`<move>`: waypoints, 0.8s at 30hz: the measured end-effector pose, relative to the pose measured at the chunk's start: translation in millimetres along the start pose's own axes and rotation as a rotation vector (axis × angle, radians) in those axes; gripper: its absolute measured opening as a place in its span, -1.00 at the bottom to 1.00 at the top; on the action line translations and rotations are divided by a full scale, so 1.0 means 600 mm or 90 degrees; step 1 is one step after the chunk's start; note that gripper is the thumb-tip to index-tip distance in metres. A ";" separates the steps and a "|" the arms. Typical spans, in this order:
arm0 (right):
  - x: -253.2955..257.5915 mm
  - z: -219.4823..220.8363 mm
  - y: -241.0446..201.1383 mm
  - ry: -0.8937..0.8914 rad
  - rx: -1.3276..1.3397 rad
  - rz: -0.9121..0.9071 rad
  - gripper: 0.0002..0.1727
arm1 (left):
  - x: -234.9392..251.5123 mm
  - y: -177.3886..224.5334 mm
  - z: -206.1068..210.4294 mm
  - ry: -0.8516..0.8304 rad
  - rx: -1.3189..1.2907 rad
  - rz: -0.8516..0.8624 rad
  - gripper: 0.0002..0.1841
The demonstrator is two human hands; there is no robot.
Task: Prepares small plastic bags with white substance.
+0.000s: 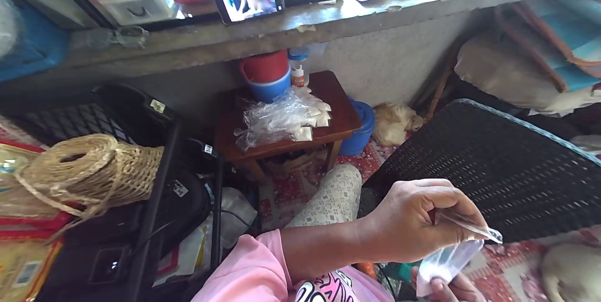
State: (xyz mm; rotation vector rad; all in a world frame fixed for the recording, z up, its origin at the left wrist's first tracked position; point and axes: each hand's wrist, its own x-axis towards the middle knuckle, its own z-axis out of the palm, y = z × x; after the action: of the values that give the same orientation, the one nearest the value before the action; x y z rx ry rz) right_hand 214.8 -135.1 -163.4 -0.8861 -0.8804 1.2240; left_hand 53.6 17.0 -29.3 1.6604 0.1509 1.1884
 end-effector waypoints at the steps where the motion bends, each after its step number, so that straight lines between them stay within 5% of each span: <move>1: 0.000 0.000 0.002 0.003 -0.003 -0.004 -0.77 | -0.001 0.000 0.001 -0.002 -0.002 0.003 -0.91; 7: 0.002 -0.004 0.006 -0.070 0.110 0.008 -0.69 | -0.001 0.008 0.000 -0.029 0.006 0.012 -0.89; 15: -0.002 0.006 0.010 -0.018 0.063 0.006 -0.78 | -0.005 0.008 0.006 -0.030 0.091 -0.031 -0.80; 24: -0.003 -0.002 0.014 -0.023 0.089 0.002 -0.74 | -0.016 0.001 0.009 0.027 0.059 0.055 -0.87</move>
State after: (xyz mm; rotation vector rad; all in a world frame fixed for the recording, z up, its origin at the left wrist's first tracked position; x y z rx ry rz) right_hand 212.4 -136.0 -171.6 -0.7563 -0.8124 1.2919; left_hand 52.9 7.4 -34.8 1.7376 0.1640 1.2984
